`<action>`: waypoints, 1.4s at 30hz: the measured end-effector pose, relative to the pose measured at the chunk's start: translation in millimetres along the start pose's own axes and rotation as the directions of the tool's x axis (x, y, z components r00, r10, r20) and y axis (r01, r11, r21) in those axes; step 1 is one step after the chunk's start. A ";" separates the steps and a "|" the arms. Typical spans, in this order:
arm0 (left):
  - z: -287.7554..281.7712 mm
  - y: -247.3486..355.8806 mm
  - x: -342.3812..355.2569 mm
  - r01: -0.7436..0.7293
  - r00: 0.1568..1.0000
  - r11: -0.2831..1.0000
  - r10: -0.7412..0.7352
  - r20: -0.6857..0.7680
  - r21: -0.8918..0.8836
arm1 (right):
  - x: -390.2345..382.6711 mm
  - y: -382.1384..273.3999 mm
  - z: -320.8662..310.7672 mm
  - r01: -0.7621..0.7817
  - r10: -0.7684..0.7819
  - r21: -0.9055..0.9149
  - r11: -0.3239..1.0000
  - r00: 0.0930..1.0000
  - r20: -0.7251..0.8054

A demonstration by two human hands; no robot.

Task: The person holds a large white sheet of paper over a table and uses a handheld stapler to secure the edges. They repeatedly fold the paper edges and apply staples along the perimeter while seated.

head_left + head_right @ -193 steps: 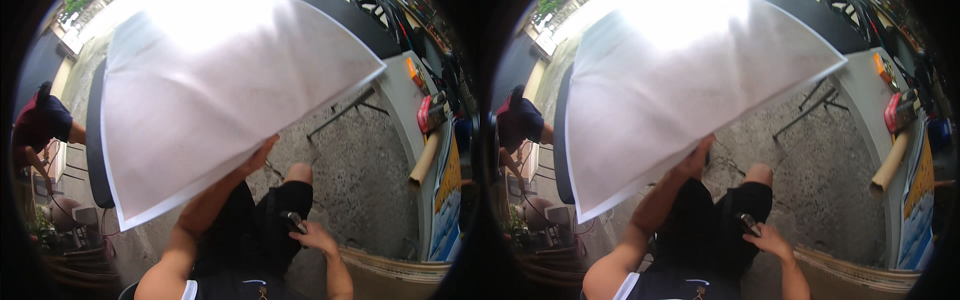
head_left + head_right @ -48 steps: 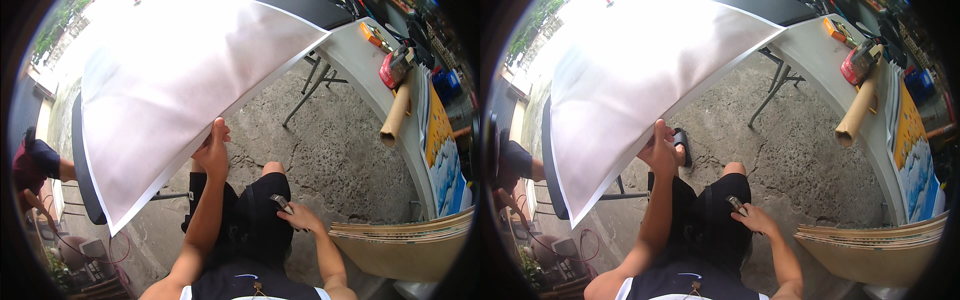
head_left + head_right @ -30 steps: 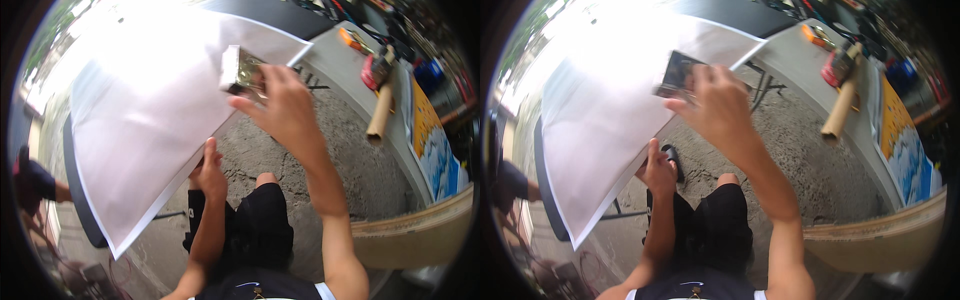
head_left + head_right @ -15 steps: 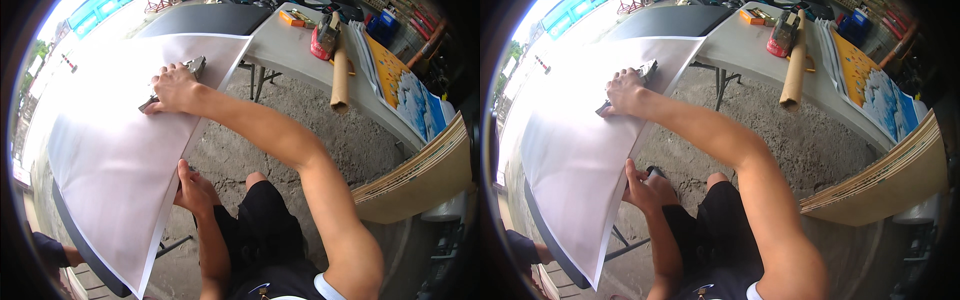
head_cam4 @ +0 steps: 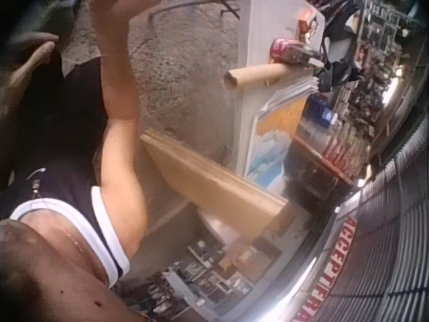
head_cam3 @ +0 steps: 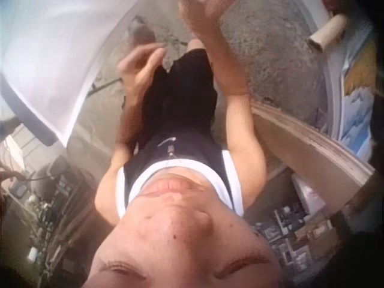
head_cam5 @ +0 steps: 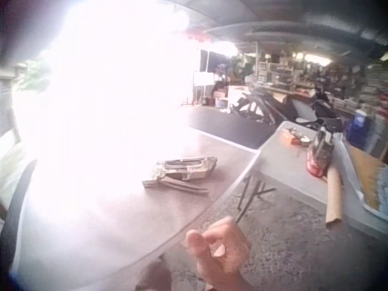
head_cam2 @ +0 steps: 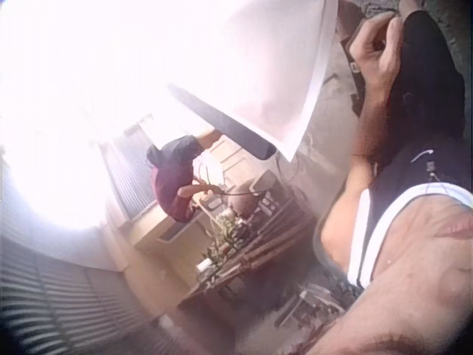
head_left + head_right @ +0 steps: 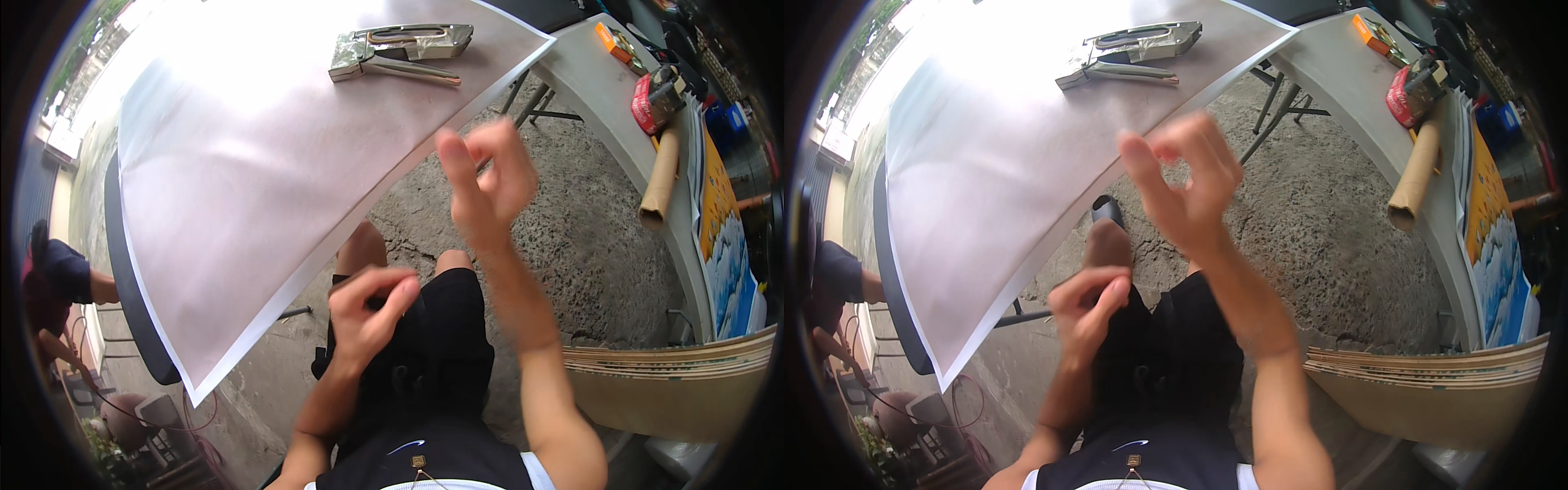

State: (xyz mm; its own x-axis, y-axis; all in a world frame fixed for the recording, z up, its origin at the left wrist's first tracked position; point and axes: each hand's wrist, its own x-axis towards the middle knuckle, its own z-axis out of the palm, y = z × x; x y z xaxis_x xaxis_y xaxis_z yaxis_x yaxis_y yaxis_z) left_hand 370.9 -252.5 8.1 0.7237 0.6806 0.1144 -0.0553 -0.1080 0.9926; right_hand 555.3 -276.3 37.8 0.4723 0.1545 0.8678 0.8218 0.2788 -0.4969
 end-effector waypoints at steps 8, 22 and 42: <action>-72.5 69.5 -44.5 -0.360 0.924 0.850 0.269 0.270 0.385 | -73.9 -19.5 21.0 -0.848 0.721 0.509 0.149 0.445 0.531; -99.8 100.3 108.7 -0.344 0.906 0.628 0.025 0.423 0.698 | -81.3 -18.3 46.6 -0.684 0.686 0.721 0.112 0.578 0.442; -116.8 35.8 248.7 -0.621 0.784 0.340 0.270 0.559 0.707 | -86.3 -12.6 39.5 -0.851 0.458 0.513 0.108 0.501 0.734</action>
State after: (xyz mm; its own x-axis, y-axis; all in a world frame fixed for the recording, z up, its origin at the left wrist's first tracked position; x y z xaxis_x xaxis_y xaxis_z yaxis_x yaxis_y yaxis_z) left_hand 468.6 -2.5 76.9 0.9369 0.0993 0.3353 0.0180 -0.9713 0.2374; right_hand 491.5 -255.7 -30.6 0.3790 0.9012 0.2103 -0.4773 0.3851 -0.7899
